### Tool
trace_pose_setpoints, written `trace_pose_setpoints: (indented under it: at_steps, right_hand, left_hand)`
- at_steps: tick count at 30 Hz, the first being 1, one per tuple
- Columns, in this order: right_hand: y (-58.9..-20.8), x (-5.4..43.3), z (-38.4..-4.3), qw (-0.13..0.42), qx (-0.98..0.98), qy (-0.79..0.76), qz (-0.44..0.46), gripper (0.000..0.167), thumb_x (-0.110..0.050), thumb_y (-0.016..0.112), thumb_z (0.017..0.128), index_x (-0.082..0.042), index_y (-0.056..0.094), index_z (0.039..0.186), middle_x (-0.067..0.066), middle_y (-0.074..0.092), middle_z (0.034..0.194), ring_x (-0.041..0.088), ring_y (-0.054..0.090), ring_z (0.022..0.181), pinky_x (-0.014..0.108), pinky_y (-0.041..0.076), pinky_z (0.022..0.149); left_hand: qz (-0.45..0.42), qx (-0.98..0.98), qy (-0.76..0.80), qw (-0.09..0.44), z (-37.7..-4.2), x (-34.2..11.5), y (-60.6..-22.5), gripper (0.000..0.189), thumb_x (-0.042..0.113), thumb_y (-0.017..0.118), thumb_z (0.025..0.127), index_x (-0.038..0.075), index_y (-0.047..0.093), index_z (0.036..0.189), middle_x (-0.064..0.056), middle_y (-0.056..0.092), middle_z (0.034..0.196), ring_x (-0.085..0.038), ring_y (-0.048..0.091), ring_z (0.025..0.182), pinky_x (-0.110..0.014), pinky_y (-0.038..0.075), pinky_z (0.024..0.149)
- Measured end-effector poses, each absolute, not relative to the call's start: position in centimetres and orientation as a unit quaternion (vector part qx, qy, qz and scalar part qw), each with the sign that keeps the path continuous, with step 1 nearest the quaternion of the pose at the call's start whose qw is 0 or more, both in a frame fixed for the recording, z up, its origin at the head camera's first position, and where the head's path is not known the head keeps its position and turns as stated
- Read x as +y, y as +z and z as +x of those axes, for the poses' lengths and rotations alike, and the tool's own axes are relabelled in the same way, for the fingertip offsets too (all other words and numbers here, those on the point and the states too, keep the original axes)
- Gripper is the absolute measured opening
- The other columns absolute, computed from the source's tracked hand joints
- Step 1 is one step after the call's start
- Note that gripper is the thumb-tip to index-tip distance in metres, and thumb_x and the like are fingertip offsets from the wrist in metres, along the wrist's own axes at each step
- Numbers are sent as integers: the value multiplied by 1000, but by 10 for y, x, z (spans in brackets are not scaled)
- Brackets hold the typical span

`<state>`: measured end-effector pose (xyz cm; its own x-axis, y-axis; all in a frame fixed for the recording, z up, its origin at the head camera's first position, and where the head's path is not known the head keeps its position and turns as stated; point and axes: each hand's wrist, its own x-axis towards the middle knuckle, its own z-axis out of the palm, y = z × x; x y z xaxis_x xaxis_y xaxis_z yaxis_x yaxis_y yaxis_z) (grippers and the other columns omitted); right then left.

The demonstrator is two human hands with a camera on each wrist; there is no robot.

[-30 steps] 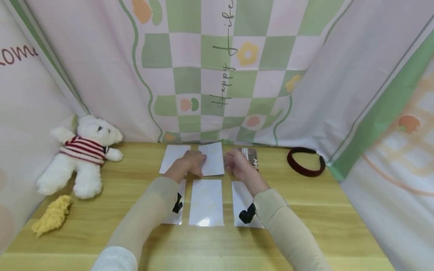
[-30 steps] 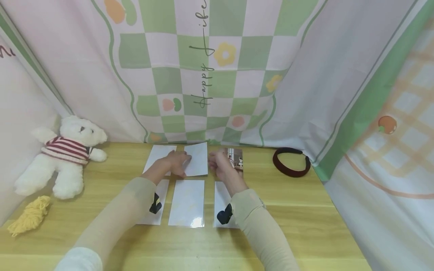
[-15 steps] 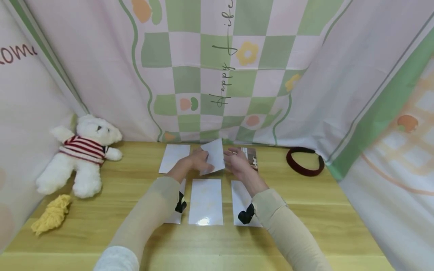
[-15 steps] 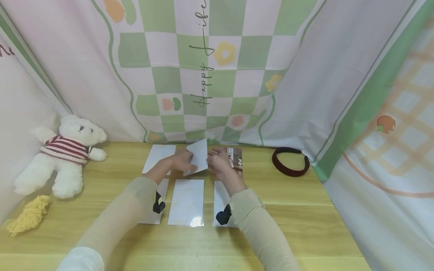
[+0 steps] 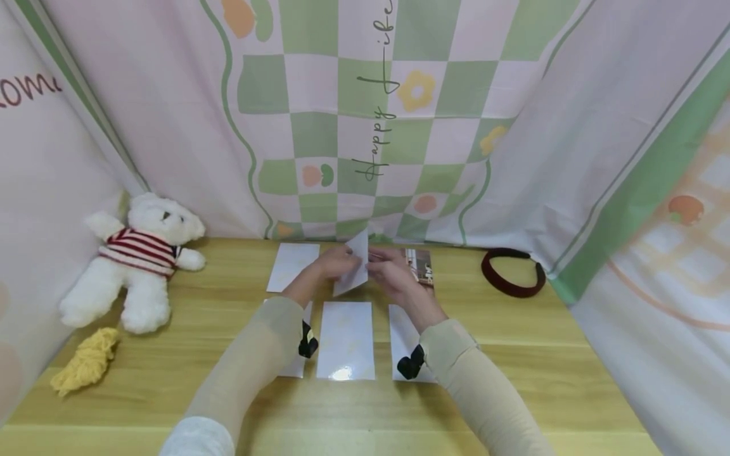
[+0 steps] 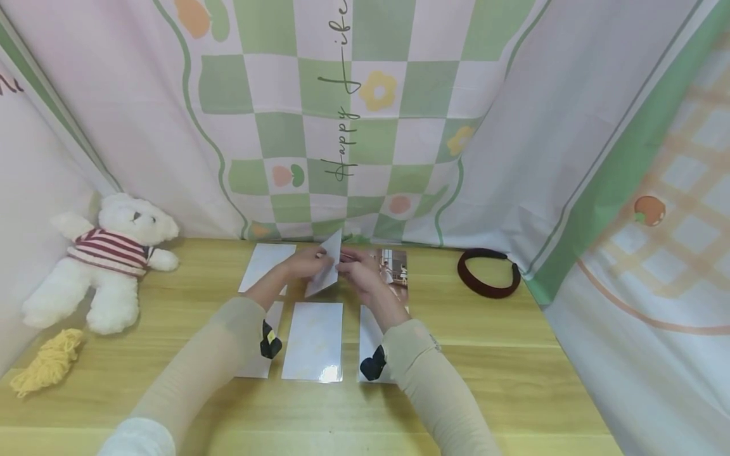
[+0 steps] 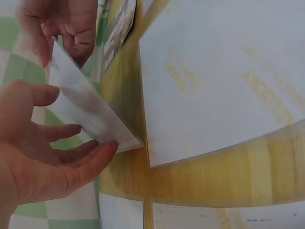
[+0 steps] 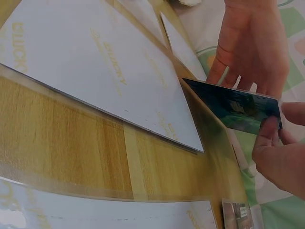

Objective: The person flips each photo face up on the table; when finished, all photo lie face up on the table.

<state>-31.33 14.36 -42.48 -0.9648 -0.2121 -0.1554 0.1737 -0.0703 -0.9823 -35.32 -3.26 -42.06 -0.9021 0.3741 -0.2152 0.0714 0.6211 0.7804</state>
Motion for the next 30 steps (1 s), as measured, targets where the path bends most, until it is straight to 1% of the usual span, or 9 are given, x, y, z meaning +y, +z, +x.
trace_pose_setpoints:
  at_steps: [2, 5, 7, 10, 14, 18, 20, 25, 30]
  right_hand:
    - [-424, 142, -312, 144, 664, -733, -18, 59, 6, 48, 101, 2, 35, 158, 25, 43, 162, 39, 46, 149, 39, 50, 118]
    - [-422, 140, -310, 174, 644, -745, -10, 59, -2, 48, 105, -6, 33, 161, 22, 41, 164, 40, 44, 150, 52, 41, 125]
    - [-421, 139, -308, 199, 631, -750, -5, 60, -9, 47, 107, -11, 28, 164, 20, 35, 167, 42, 38, 154, 58, 36, 127]
    - [-421, 136, -308, 233, 618, -751, -13, 63, -17, 43, 110, -14, 16, 167, 18, 22, 173, 44, 26, 159, 62, 29, 129]
    - [-422, 133, -309, 253, 613, -748, -17, 66, -24, 42, 112, -16, 8, 168, 17, 13, 176, 45, 20, 161, 64, 24, 130]
    - [-421, 128, -310, 246, 618, -746, -7, 65, -26, 45, 111, -16, 14, 167, 19, 16, 174, 43, 21, 161, 61, 23, 132]
    - [-420, 125, -309, 239, 631, -738, -2, 64, -27, 47, 111, -15, 18, 167, 18, 17, 174, 43, 20, 161, 60, 21, 133]
    - [-420, 121, -308, 232, 671, -704, -7, 60, -29, 45, 111, -16, 22, 166, 18, 16, 174, 45, 20, 160, 61, 20, 132]
    - [-425, 121, -311, 229, 704, -671, -32, 58, -27, 40, 112, -14, 23, 166, 19, 22, 172, 42, 26, 159, 56, 24, 133]
  left_hand:
    - [130, 864, 446, 193, -352, -33, -420, 67, 37, 49, 103, -7, 41, 152, -29, 59, 139, -37, 65, 116, -44, 63, 91]
    - [117, 831, 498, 219, -349, -33, -416, 65, 40, 42, 108, -2, 36, 157, -28, 51, 151, -43, 55, 135, -56, 54, 110]
    - [101, 808, 529, 238, -348, -34, -413, 64, 44, 39, 110, 3, 36, 158, -25, 46, 156, -44, 48, 144, -63, 48, 115]
    - [83, 792, 548, 257, -348, -34, -411, 65, 50, 38, 109, 12, 33, 161, -18, 36, 166, -44, 37, 153, -70, 44, 115]
    - [76, 761, 578, 284, -351, -37, -412, 63, 50, 39, 110, 18, 29, 164, -15, 29, 170, -45, 30, 157, -68, 45, 115]
    - [51, 695, 645, 313, -356, -41, -417, 60, 44, 42, 111, 22, 29, 164, -18, 27, 171, -42, 29, 158, -63, 44, 119]
    - [37, 653, 683, 324, -358, -43, -420, 59, 40, 44, 111, 20, 29, 164, -21, 29, 170, -42, 31, 157, -63, 43, 120]
    - [23, 584, 737, 338, -359, -48, -425, 63, 33, 41, 113, 13, 15, 167, -28, 27, 169, -46, 30, 157, -65, 37, 122]
    - [16, 573, 754, 321, -359, -52, -427, 58, 29, 36, 114, 13, 18, 167, -30, 31, 166, -47, 32, 156, -66, 36, 122]
